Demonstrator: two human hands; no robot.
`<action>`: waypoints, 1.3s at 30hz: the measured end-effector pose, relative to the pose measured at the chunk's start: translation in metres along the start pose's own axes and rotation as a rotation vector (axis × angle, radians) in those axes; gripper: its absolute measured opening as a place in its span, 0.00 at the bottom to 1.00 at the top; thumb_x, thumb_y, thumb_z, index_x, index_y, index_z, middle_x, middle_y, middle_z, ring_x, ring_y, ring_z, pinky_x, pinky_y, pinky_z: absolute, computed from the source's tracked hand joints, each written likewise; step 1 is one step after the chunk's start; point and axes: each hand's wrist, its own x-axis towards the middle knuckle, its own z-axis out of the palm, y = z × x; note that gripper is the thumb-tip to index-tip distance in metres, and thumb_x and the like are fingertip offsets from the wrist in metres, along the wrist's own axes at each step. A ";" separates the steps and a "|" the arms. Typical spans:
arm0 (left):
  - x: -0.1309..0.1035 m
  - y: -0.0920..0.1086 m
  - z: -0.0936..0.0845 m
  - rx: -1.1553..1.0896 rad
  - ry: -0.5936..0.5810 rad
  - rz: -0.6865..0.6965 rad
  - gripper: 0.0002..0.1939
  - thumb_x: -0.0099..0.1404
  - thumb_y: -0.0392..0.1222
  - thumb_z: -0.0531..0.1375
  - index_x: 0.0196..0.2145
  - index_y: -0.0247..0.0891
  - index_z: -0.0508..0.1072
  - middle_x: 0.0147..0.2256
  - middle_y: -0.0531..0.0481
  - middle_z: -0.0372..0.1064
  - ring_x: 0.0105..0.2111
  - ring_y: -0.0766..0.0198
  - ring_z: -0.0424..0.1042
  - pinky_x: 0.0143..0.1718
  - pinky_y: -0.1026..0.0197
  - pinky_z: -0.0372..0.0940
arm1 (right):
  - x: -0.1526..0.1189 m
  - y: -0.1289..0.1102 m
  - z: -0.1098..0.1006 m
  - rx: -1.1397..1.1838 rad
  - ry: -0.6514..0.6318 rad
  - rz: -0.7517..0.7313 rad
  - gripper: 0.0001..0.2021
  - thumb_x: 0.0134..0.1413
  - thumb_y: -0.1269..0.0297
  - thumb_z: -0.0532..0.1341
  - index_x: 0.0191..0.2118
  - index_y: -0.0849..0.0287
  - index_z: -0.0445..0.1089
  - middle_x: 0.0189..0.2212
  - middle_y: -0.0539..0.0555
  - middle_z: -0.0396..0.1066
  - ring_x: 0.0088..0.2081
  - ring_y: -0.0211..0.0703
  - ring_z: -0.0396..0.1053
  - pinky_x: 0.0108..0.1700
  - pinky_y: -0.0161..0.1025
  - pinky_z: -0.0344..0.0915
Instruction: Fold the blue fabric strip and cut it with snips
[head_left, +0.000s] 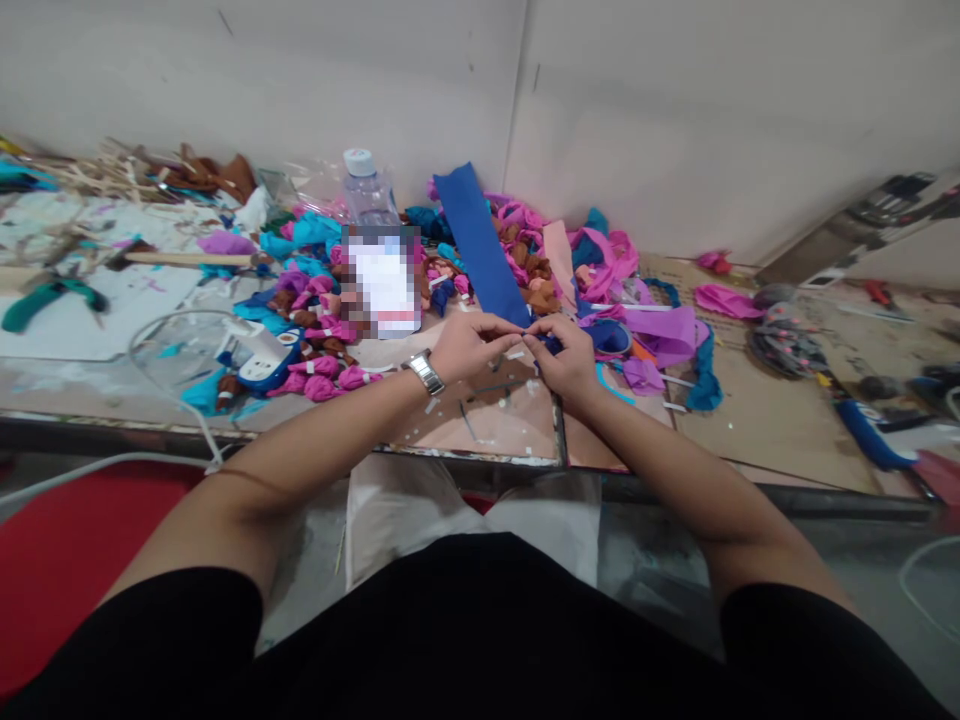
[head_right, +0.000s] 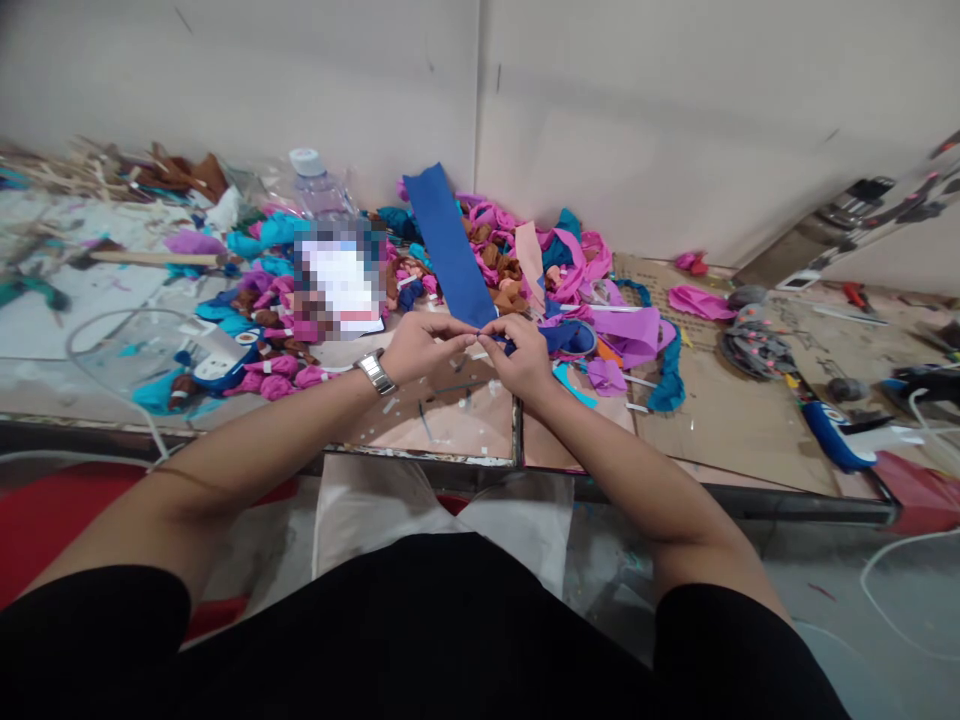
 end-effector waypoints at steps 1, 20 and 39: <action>0.001 0.000 0.000 -0.024 -0.009 -0.031 0.17 0.66 0.54 0.69 0.41 0.37 0.87 0.32 0.45 0.82 0.28 0.65 0.76 0.32 0.63 0.67 | 0.000 0.000 0.000 0.009 0.003 0.003 0.11 0.67 0.52 0.66 0.37 0.54 0.76 0.35 0.52 0.78 0.39 0.47 0.75 0.46 0.46 0.68; 0.003 -0.008 0.002 -0.139 -0.039 -0.113 0.20 0.66 0.55 0.68 0.42 0.35 0.86 0.30 0.44 0.81 0.27 0.65 0.76 0.30 0.64 0.67 | 0.000 -0.006 0.003 0.156 0.026 0.243 0.12 0.58 0.52 0.72 0.38 0.55 0.82 0.35 0.52 0.83 0.37 0.46 0.79 0.44 0.44 0.74; 0.006 -0.004 0.002 -0.296 -0.088 -0.088 0.25 0.66 0.62 0.66 0.41 0.34 0.79 0.32 0.46 0.78 0.28 0.67 0.74 0.32 0.64 0.69 | 0.000 -0.011 0.000 0.095 0.023 0.170 0.12 0.59 0.51 0.70 0.40 0.54 0.79 0.37 0.53 0.81 0.39 0.47 0.77 0.47 0.47 0.73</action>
